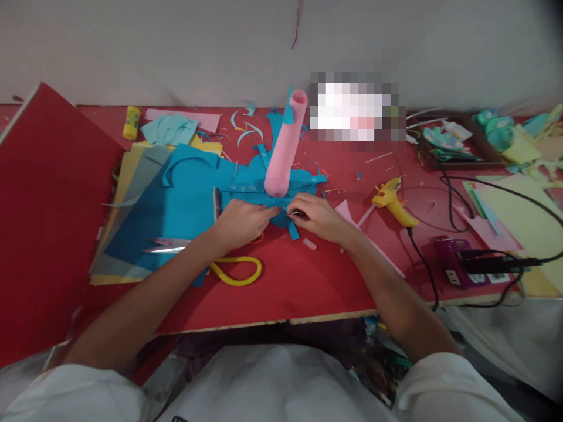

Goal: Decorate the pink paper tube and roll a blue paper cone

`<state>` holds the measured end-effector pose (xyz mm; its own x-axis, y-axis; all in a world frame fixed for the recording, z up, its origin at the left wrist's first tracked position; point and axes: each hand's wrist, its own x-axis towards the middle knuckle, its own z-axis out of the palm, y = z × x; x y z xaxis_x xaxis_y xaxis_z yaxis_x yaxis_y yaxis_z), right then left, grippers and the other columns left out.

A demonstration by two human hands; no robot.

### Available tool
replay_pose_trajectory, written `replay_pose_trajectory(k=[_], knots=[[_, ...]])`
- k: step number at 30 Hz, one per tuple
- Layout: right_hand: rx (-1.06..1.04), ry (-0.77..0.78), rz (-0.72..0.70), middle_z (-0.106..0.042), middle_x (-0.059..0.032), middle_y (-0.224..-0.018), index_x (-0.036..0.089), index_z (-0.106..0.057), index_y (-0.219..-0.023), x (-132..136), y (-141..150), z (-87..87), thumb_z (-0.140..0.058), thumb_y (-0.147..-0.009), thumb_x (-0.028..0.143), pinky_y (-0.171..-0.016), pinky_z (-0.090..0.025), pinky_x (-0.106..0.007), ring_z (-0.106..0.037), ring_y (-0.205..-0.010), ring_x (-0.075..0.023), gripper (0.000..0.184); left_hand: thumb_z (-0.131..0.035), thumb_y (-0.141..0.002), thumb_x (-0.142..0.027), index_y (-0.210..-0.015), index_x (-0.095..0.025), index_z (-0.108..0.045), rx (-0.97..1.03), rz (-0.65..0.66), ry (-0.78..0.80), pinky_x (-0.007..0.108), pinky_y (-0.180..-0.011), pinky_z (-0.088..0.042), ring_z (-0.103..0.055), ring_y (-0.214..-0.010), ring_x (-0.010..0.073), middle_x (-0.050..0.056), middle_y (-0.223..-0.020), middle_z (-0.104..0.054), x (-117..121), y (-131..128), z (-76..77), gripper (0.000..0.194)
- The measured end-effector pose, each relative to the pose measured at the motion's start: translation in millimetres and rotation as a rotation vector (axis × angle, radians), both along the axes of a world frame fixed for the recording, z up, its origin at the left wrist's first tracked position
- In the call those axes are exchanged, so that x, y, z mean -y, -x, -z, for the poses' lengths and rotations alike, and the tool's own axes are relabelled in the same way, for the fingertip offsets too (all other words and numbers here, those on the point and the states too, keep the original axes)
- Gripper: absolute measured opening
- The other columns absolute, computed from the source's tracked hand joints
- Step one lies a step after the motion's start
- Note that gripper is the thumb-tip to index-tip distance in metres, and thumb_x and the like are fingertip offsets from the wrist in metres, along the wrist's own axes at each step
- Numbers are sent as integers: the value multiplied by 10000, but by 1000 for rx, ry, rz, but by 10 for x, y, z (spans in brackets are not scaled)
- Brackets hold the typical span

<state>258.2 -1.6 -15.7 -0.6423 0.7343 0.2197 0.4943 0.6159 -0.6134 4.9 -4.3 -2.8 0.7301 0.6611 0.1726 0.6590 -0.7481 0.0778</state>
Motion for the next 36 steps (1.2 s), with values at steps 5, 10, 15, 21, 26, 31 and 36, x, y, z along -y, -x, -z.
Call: replay_pose_trajectory(k=[5, 10, 15, 21, 26, 31, 36], knots=[[-1, 7, -14, -633, -64, -970, 213, -600, -940, 2, 0, -12, -540, -1004, 168, -840, -447, -334, -582, -918, -212, 99, -469, -984, -178, -1206, -235, -783, 2, 7, -16, 326, -515, -244, -680, -630, 216, 61, -772, -786, -3, 5, 6, 389], [-3, -14, -14, -636, -65, -984, 212, -602, -950, 22, 12, -29, -531, -1030, 182, -843, -448, -332, -582, -926, -210, 111, -471, -995, -171, -1225, -239, -778, 6, 9, -27, 312, -522, -232, -659, -609, 204, 49, -752, -779, -4, 4, 6, 390], [12, -45, 3, -655, -68, -983, 216, -637, -957, 19, -23, -17, -552, -1038, 199, -836, -470, -343, -602, -927, -218, 118, -484, -981, -152, -1187, -234, -781, 3, 91, -59, 314, -526, -292, -669, -631, 207, 43, -753, -766, 5, 13, 25, 371], [-27, -55, -1, -691, -67, -1014, 218, -690, -969, -12, -71, 19, -570, -1050, 203, -867, -510, -351, -651, -962, -220, 145, -481, -983, -143, -1189, -248, -784, 4, 126, -62, 298, -559, -359, -656, -634, 193, 44, -749, -755, 11, 20, 38, 380], [-7, -84, 16, -688, -72, -1009, 210, -686, -971, -1, -43, 30, -563, -1052, 196, -879, -515, -363, -650, -967, -226, 148, -481, -993, -162, -1193, -242, -784, 7, 127, -51, 296, -564, -367, -655, -633, 187, 49, -755, -758, 6, 24, 36, 372], [29, -101, -3, -678, -77, -985, 209, -671, -950, 10, 1, 14, -533, -1059, 197, -855, -501, -367, -624, -948, -231, 176, -488, -994, -166, -1195, -258, -783, 37, 129, -47, 311, -536, -322, -668, -642, 198, 33, -773, -772, -7, 35, 66, 368], [74, -109, -73, -675, -78, -956, 204, -659, -923, 50, 40, -42, -484, -1061, 170, -813, -475, -363, -601, -929, -238, 225, -497, -986, -163, -1182, -271, -786, 28, 117, -32, 321, -540, -305, -676, -662, 206, 32, -794, -780, -10, 37, 76, 365]])
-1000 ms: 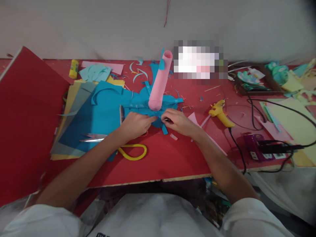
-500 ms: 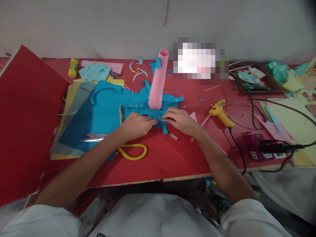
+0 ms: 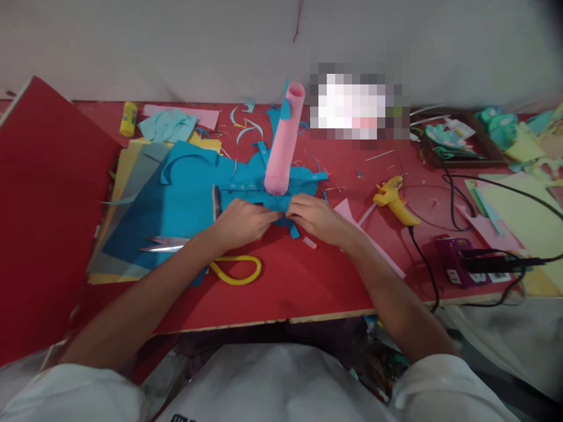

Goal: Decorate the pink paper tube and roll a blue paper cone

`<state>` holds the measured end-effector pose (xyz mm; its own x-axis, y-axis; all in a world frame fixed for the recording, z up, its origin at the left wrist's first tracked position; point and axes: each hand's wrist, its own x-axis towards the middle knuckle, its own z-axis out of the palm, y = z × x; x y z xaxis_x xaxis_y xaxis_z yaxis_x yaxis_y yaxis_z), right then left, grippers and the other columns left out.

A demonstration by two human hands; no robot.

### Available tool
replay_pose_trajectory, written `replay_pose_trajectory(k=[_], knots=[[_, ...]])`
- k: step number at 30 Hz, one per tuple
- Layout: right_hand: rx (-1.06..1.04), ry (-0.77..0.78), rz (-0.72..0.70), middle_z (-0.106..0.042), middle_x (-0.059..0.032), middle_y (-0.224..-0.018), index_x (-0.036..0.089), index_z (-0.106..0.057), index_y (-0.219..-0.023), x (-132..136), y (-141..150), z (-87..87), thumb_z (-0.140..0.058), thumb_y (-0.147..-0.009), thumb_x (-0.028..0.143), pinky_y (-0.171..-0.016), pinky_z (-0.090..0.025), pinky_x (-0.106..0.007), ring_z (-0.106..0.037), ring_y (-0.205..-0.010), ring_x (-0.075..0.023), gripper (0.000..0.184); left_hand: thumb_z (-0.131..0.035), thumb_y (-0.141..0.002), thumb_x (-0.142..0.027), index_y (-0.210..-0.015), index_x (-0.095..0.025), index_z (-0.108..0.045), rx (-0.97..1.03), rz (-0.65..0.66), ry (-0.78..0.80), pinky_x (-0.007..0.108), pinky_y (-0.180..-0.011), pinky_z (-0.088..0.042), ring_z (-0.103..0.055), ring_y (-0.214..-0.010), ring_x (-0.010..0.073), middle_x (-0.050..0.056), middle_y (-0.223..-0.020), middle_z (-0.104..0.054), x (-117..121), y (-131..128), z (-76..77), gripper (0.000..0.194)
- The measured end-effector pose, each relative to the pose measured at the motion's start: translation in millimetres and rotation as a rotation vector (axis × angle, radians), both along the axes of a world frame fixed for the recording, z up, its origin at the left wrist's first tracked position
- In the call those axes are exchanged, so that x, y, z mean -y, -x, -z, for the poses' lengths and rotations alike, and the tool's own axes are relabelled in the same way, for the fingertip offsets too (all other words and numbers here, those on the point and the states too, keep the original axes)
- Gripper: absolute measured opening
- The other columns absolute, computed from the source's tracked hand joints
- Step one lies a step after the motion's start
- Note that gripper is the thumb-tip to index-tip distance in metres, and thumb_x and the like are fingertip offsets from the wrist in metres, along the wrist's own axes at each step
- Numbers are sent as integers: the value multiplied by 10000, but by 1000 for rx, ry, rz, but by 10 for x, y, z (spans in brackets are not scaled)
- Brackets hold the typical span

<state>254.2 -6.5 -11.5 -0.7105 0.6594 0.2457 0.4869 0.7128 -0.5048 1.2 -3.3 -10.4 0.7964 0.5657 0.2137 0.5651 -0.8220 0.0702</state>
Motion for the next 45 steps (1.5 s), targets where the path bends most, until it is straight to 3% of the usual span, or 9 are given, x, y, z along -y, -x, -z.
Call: replay_pose_trajectory(k=[4, 11, 18, 21, 30, 38, 45], knots=[[11, -41, 0, -687, -79, -964, 201, -682, -933, 27, -26, -18, -477, -1063, 160, -796, -475, -369, -591, -910, -238, 246, -490, -990, -163, -1197, -274, -783, -1, -6, 27, 307, -566, -331, -667, -668, 196, 39, -815, -785, 3, -1, -12, 376], [-119, -21, 131, -715, -70, -1052, 227, -728, -1009, -24, -110, 38, -531, -1067, 198, -888, -522, -382, -658, -999, -232, 208, -455, -998, -169, -1187, -256, -792, 11, -8, 28, 305, -565, -343, -659, -662, 193, 51, -784, -766, 13, -7, -18, 396], [-75, 2, 118, -717, -74, -1036, 237, -725, -1072, -2, -72, 11, -536, -1068, 231, -887, -514, -376, -653, -995, -241, 189, -477, -997, -179, -1197, -261, -787, -20, -5, 18, 309, -541, -303, -666, -661, 197, 49, -796, -776, 12, -10, -44, 378], [-42, 7, 104, -713, -65, -991, 243, -724, -999, 4, -65, 7, -538, -1060, 222, -850, -505, -370, -640, -953, -240, 197, -472, -1002, -185, -1178, -255, -788, -13, -2, 28, 313, -537, -315, -660, -652, 195, 51, -786, -767, 13, -11, -55, 368], [-114, 33, 98, -759, -68, -1059, 232, -731, -1031, -12, -87, 20, -533, -1059, 206, -900, -530, -377, -685, -998, -239, 201, -473, -1006, -165, -1211, -260, -778, -28, -5, 9, 314, -542, -299, -686, -677, 200, 41, -811, -786, 16, -12, -47, 380], [-33, 11, 142, -716, -73, -983, 228, -695, -941, 13, -41, 9, -520, -1069, 224, -850, -489, -381, -621, -955, -242, 217, -484, -987, -157, -1180, -264, -783, -13, -9, -13, 316, -530, -290, -676, -649, 192, 35, -767, -768, 13, -14, -19, 371], [6, 16, 84, -682, -84, -972, 218, -656, -934, 23, 9, -4, -470, -1084, 218, -838, -468, -383, -585, -937, -246, 239, -481, -992, -162, -1175, -259, -780, -18, 0, 5, 308, -542, -317, -676, -655, 186, 38, -779, -769, 13, -14, -44, 364]])
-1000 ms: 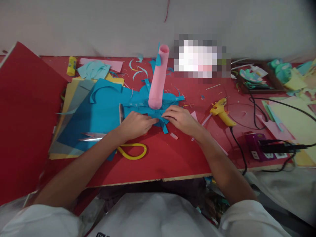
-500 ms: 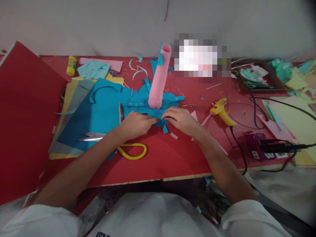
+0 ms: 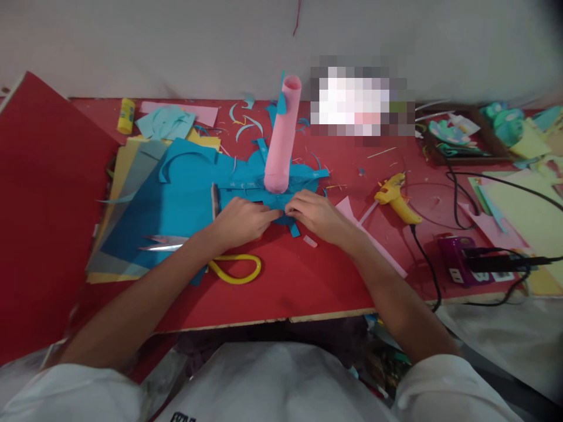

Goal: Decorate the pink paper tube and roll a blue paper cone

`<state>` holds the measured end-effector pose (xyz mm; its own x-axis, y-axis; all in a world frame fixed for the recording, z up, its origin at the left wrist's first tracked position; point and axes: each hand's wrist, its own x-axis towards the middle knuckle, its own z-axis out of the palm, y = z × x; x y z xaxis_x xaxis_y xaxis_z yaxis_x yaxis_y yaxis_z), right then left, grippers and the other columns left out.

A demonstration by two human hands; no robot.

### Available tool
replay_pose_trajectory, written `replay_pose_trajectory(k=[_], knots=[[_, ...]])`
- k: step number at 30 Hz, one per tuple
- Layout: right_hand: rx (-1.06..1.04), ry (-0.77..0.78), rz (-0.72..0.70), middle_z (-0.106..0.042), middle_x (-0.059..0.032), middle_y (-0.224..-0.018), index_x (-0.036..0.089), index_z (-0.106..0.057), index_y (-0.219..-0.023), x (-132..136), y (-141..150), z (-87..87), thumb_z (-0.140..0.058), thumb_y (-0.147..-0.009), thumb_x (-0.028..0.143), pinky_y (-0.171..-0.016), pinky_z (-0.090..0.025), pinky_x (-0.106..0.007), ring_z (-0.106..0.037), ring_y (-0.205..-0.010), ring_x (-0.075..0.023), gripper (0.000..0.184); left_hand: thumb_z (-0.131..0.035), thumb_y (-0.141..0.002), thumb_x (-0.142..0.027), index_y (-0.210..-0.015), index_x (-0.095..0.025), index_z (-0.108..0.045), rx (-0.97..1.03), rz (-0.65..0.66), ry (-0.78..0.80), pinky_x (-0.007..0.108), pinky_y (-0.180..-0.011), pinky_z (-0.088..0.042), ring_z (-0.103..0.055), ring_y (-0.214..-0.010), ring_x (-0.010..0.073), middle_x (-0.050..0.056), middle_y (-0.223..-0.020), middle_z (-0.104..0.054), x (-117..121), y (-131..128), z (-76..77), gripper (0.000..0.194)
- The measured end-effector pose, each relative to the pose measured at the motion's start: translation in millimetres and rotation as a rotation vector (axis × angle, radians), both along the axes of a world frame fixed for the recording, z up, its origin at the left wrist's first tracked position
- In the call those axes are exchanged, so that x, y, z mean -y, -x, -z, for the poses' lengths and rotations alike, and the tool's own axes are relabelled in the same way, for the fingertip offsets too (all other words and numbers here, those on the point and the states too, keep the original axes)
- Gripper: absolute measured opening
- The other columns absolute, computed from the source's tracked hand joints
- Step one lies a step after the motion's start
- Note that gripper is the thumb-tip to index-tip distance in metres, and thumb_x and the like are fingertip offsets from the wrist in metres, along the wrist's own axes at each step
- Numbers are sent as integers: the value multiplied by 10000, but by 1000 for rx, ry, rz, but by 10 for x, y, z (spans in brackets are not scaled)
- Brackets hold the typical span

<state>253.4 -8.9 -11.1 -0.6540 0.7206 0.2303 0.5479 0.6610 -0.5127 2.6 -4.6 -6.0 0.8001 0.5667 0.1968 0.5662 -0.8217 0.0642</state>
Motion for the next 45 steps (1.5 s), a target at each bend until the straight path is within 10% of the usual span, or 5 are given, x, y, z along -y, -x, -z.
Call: replay_pose_trajectory(k=[45], knots=[[25, 108, -55, -715, -64, -954, 207, -702, -917, -4, -119, -73, -613, -1030, 221, -829, -449, -346, -623, -950, -231, 144, -478, -992, -114, -1304, -262, -742, -5, 178, 11, 289, -595, -380, -654, -689, 173, 40, -849, -778, -10, 33, -39, 435]])
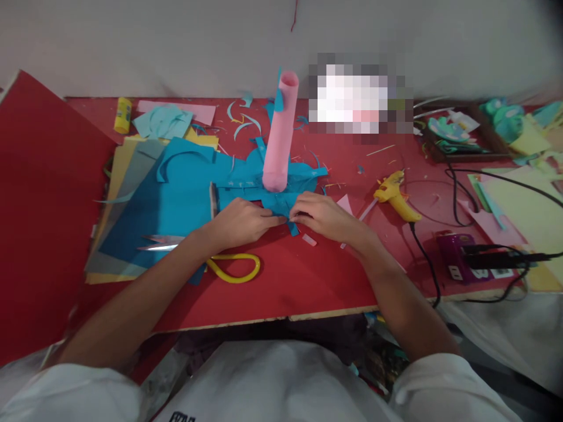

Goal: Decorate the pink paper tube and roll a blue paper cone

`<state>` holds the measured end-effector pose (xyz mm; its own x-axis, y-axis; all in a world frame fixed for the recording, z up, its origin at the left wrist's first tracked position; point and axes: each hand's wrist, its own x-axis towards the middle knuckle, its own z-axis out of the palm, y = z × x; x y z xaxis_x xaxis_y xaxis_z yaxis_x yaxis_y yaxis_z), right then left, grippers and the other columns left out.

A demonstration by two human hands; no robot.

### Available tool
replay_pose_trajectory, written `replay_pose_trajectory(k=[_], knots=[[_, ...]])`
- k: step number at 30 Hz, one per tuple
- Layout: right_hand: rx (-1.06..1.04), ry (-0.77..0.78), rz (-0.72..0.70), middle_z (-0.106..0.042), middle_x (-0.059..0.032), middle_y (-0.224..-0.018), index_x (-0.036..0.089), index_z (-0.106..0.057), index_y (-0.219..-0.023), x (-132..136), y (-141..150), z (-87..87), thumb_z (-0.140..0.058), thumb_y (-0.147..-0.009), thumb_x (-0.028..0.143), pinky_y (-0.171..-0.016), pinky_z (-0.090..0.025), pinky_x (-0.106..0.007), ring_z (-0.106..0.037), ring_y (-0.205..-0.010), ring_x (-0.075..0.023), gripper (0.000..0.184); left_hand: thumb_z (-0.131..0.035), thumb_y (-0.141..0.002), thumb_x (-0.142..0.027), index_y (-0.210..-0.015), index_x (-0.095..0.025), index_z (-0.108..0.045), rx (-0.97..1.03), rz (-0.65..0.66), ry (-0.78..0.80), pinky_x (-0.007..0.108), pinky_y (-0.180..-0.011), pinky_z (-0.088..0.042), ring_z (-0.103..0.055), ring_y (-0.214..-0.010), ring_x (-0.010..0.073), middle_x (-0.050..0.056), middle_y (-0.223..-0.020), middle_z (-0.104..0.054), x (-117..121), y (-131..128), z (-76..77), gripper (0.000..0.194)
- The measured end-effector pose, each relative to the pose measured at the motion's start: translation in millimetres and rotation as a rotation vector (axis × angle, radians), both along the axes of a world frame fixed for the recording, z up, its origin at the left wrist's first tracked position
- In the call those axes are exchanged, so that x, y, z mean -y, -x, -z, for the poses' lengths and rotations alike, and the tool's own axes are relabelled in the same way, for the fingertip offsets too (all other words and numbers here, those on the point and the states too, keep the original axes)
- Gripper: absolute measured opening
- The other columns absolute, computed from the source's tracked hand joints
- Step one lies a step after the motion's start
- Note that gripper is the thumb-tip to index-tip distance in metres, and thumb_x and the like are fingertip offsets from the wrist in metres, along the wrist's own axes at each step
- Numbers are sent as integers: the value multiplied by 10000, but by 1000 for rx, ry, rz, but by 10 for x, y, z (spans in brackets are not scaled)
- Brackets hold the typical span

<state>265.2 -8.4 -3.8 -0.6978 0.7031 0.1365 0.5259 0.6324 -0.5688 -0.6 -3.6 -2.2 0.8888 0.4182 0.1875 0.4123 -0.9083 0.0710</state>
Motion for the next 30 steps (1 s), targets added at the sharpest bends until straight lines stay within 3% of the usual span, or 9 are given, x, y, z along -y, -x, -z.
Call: replay_pose_trajectory(k=[10, 17, 30], knots=[[13, -8, -5, -698, -72, -965, 198, -681, -917, 12, -44, -32, -549, -1049, 199, -841, -454, -361, -603, -940, -233, 187, -524, -962, -86, -1276, -266, -737, -3, 15, -79, 324, -525, -291, -658, -663, 168, 3, -833, -776, -10, 4, 19, 420], [-11, 57, -70, -708, -53, -912, 196, -709, -874, 43, -9, -92, -584, -1032, 180, -834, -465, -340, -630, -897, -209, 202, -478, -1012, -125, -1254, -262, -742, 34, 13, -17, 284, -573, -345, -644, -660, 151, 17, -845, -779, -12, 7, 21, 384], [-60, 33, 3, -740, -55, -923, 214, -712, -895, 10, 15, -10, -635, -1017, 226, -833, -464, -353, -643, -939, -226, 145, -502, -1001, -128, -1287, -268, -737, 13, 18, -58, 298, -545, -307, -646, -657, 163, 18, -843, -781, -16, 11, 21, 396]])
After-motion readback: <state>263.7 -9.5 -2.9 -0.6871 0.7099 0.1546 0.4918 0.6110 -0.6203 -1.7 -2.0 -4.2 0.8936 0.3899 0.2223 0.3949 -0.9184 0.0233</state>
